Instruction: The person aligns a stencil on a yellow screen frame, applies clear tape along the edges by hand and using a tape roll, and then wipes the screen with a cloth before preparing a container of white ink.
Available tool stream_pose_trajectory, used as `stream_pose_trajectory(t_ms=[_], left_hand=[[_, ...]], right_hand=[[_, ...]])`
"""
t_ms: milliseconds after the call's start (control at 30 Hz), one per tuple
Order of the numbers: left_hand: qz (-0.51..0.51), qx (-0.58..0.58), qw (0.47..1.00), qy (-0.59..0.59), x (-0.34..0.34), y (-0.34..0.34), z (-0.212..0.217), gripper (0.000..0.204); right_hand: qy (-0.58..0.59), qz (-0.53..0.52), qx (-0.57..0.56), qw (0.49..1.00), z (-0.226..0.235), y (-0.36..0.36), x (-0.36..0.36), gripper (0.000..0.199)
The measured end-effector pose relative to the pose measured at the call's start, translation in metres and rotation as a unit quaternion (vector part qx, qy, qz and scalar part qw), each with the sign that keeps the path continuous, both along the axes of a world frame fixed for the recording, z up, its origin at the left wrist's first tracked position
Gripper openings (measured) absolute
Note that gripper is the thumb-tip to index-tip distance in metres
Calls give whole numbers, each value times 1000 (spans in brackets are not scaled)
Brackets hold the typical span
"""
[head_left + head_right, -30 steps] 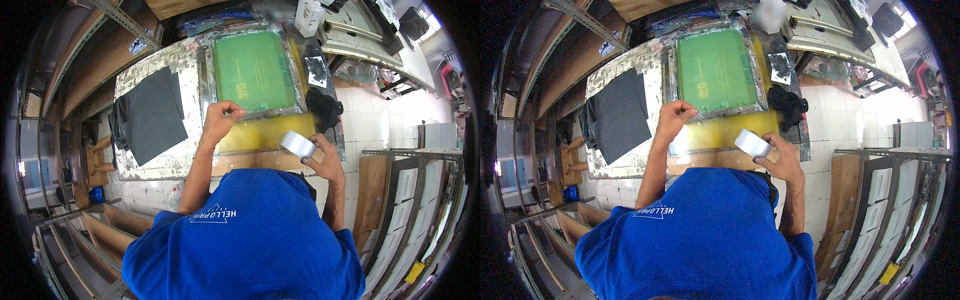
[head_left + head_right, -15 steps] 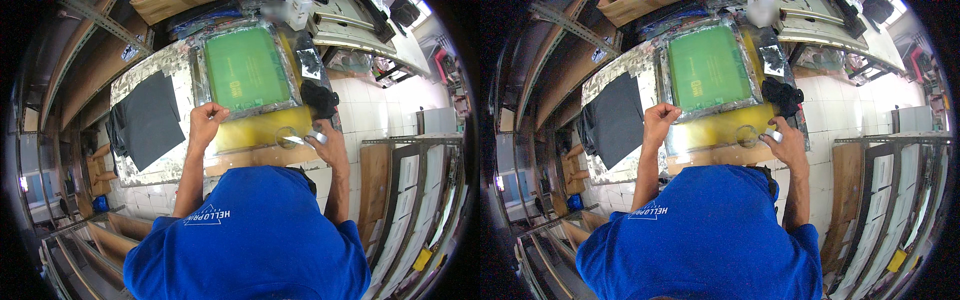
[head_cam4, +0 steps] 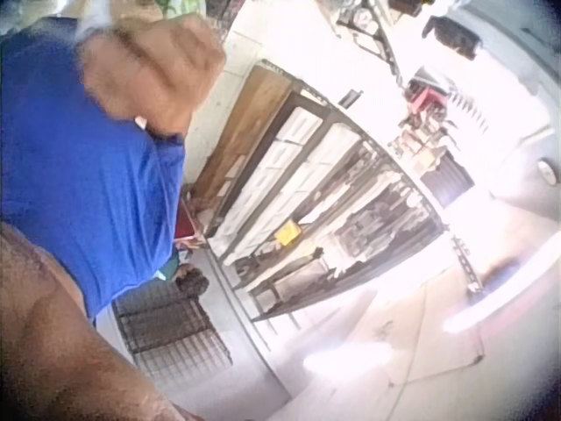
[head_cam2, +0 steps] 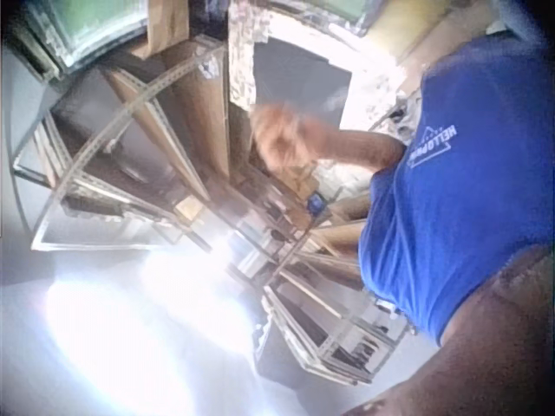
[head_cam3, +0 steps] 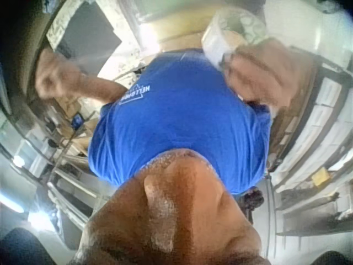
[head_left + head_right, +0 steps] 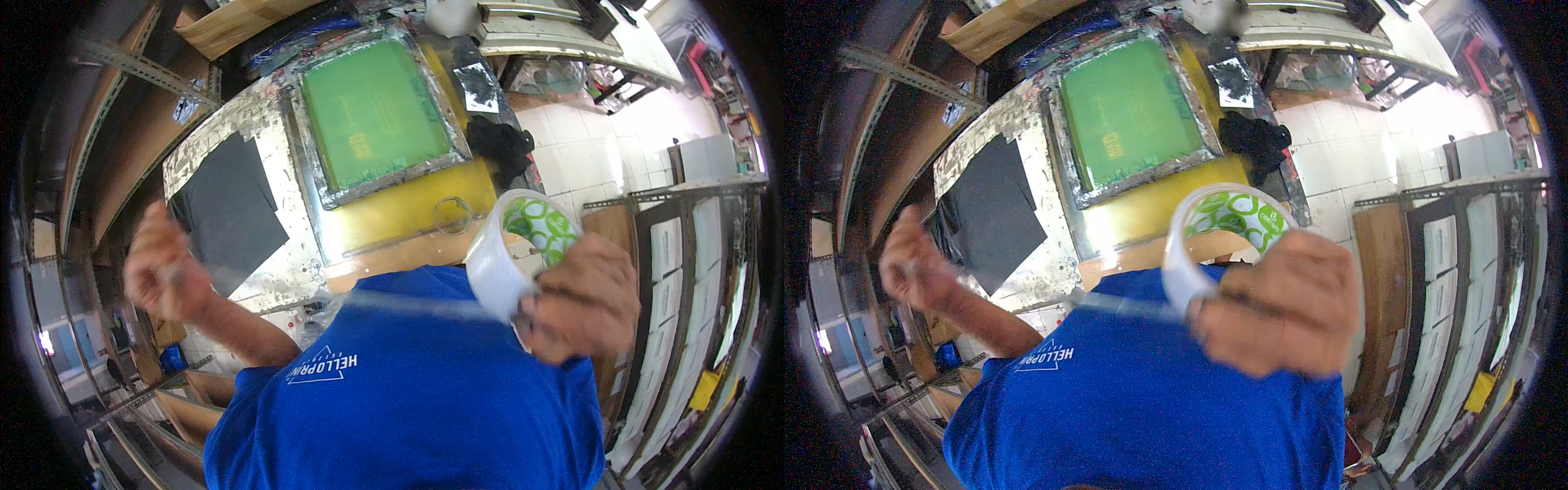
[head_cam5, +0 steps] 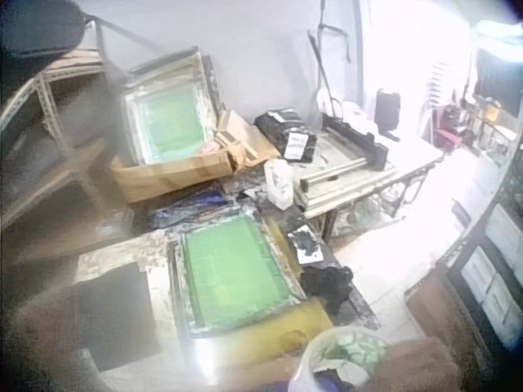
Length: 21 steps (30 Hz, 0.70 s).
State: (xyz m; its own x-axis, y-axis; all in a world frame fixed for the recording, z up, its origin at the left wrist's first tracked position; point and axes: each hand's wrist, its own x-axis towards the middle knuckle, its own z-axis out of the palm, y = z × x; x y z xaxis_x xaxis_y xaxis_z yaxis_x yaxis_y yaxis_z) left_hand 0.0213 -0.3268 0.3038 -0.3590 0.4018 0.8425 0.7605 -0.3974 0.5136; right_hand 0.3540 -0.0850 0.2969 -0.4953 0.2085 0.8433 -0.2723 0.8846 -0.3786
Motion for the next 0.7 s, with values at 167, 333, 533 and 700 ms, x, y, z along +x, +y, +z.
stream_pose_trajectory(t_ms=[167, 333, 533, 700], left_hand=[[-44, 146, 988, -8, -26, -69, 30, 8], [-6, 160, 981, 106, -12, -62, 52, 15], [2, 165, 983, 80, -17, -55, 55, 15], [-29, 167, 985, -15, -24, -43, 35, 10]], right_hand=[[-38, 90, 111, 989, 63, -15, 29, 33], [-236, -29, 79, 968, 92, -46, 35, 33], [-156, 219, 182, 946, 97, 2, 37, 32], [-314, -154, 139, 926, 55, -14, 35, 28]])
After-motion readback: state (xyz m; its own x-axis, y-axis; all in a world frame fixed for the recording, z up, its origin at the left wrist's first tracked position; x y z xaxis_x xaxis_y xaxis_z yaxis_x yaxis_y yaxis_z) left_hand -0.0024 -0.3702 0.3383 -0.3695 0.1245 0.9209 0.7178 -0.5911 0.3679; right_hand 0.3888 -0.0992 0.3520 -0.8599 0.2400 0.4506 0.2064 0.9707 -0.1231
